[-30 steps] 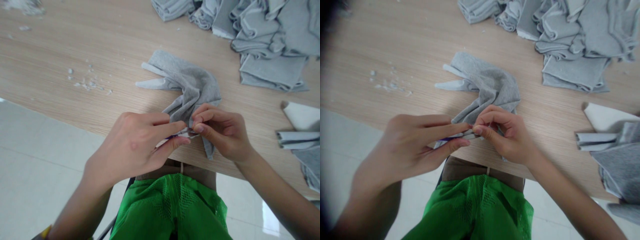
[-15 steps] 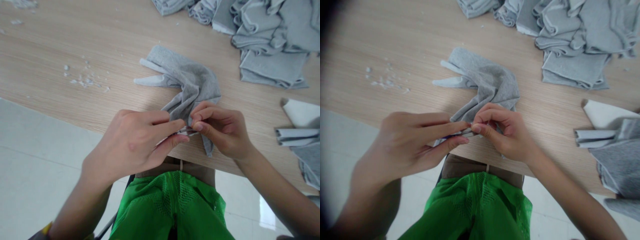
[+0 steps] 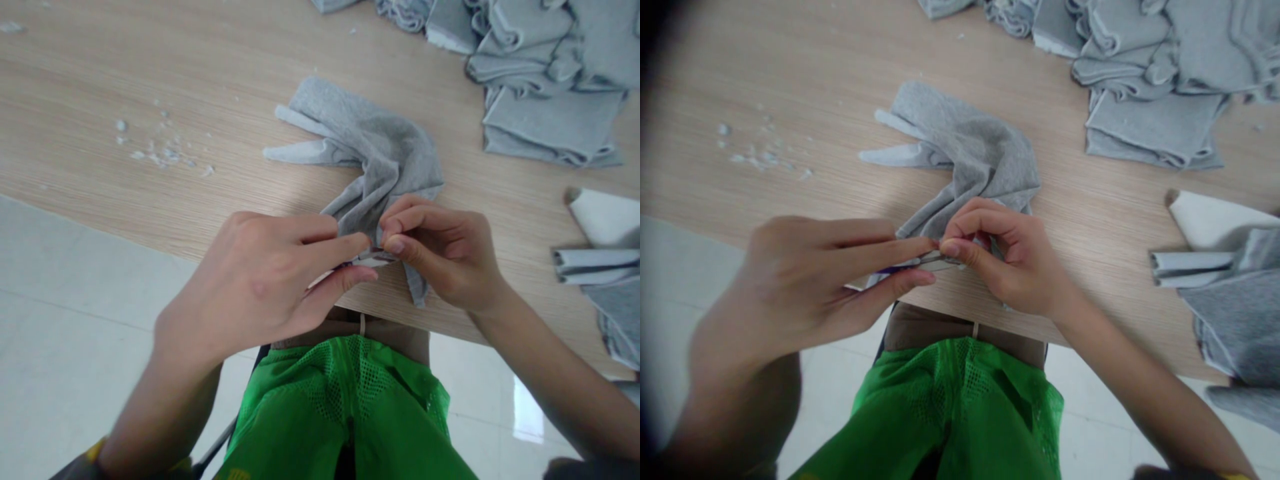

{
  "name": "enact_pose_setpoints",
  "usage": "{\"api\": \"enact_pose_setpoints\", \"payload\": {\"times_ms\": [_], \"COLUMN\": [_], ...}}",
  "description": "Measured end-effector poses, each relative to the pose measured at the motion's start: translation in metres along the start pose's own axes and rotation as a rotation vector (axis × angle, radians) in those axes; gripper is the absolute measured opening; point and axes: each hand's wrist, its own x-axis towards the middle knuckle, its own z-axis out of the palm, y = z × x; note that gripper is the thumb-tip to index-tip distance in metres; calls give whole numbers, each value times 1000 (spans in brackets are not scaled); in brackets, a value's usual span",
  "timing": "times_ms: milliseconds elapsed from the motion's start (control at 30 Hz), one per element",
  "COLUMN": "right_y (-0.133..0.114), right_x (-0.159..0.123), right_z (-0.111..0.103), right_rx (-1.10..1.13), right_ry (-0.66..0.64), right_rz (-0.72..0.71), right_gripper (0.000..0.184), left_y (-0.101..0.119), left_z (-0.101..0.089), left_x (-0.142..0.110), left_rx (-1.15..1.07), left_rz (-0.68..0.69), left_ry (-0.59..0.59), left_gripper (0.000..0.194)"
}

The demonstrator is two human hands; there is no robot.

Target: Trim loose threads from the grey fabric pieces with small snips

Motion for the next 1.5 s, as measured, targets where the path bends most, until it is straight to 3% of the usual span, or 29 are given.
{"api": "enact_pose_setpoints", "payload": {"times_ms": [333,667,833,1067,1267,1500], "right_y": [0,0,2,3,4,12], "right_x": [0,0,1,3,3,6], "right_z": [0,0,0,-2,-2,-3], "right_rx": [27,27,25,61,76,52], "right_ry": [7,1,3,-2,10,51], "right_rz": [-5,-4,-31,-53,-35,-15], "right_gripper": [20,25,24,20,16,17], "left_y": [1,-2,-2,-6,-19,-27], "left_z": [-1,-1,0,6,9,16], "left_x": [2,0,2,-3,-22,-64], "left_rx": [-62,97,101,15,-80,-213], "left_rz": [-13,81,140,82,-16,-173], "left_ry": [2,-36,12,43,54,301], "left_gripper": [19,22,20,15,21,24]}}
